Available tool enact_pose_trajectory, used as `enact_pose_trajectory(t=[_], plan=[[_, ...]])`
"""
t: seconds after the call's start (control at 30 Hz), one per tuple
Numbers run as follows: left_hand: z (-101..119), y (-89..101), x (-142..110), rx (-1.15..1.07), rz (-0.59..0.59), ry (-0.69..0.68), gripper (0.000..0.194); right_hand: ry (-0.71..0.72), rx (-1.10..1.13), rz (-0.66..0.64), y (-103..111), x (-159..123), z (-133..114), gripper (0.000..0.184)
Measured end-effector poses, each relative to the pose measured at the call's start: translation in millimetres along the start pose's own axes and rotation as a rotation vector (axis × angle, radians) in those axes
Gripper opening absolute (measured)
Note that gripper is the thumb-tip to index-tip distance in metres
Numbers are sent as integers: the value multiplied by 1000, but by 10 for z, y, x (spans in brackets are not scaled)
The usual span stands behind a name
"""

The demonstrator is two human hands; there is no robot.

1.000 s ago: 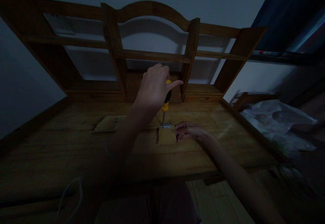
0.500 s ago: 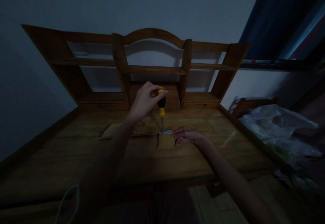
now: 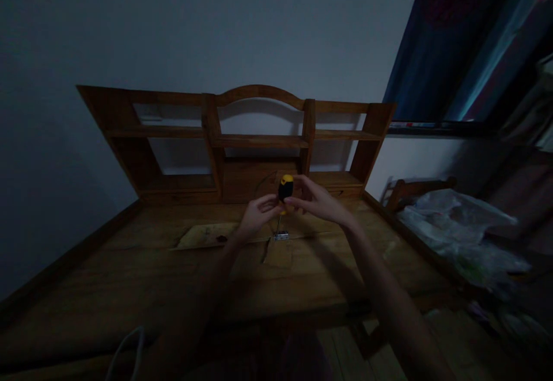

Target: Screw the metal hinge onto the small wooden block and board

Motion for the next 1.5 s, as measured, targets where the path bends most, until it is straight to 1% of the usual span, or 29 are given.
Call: enact_pose_trajectory(t=[0.03, 0.1, 0.17, 0.27, 0.33, 0.4, 0.43, 0.5, 0.53, 0.57, 0.63, 0.67, 0.73, 0.8, 0.87, 0.97, 1.0, 1.07, 1.2, 1.23, 1.3, 1.37, 1.5], plan=[[-47, -1, -7, -20, -21, 23, 48, 68, -99, -22, 56, 95, -157, 63], [-130, 15, -7, -65, -35, 66, 48, 200, -256, -82, 93, 259, -393, 62], [-200, 61, 1, -107, -34, 102, 53, 242, -342, -125, 71, 382, -500, 54], [-268, 185, -17, -116, -23, 109, 54, 252, -352, -210, -7, 475, -539, 42], [-280, 307, -91, -48, 50, 71, 48, 255, -323, -243, -31, 497, -544, 38], [-275, 424, -227, 58, 173, 43, 45, 249, -300, -256, -23, 514, -541, 38], [-276, 465, -310, 102, 226, 54, 48, 246, -298, -262, -12, 525, -536, 39], [-304, 492, -471, 139, 263, 154, 55, 235, -311, -282, 14, 548, -521, 45], [-332, 482, -540, 152, 244, 235, 57, 225, -322, -292, 27, 560, -510, 47], [-371, 453, -598, 159, 185, 338, 58, 211, -333, -300, 40, 570, -497, 48], [-455, 375, -688, 133, 15, 546, 57, 180, -348, -301, 62, 583, -473, 47], [-487, 342, -718, 98, -60, 622, 55, 167, -350, -293, 73, 585, -463, 45], [-524, 305, -748, -12, -141, 696, 54, 151, -348, -270, 89, 579, -448, 41], [-543, 300, -761, -114, -173, 715, 57, 141, -339, -249, 97, 569, -437, 34], [-554, 322, -775, -148, -179, 712, 58, 138, -337, -227, 101, 562, -433, 28], [-571, 391, -798, -75, -132, 681, 56, 146, -349, -192, 97, 562, -437, 23], [-583, 401, -808, -56, -133, 682, 55, 152, -354, -183, 92, 564, -440, 23], [-619, 398, -825, -56, -158, 700, 54, 167, -365, -167, 80, 567, -447, 27], [-709, 362, -826, -106, -184, 716, 59, 199, -383, -169, 60, 561, -474, 50], [-729, 352, -823, -113, -196, 719, 60, 202, -383, -174, 57, 557, -482, 54], [-757, 340, -815, -115, -227, 718, 59, 200, -377, -175, 56, 546, -504, 55], [-769, 348, -806, -99, -242, 707, 55, 208, -363, -168, 53, 530, -537, 50], [-756, 367, -798, -83, -258, 678, 51, 248, -366, -146, 26, 495, -612, 34]])
Point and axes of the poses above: each hand's wrist, its own x-axis towards the middle knuckle, its own y-axis out of the back of the hand, z = x × y, the point moved 4 cm from there along x, towards the middle knuckle, and after that the axes turned 13 degrees about -x, right-handed, at the moved point
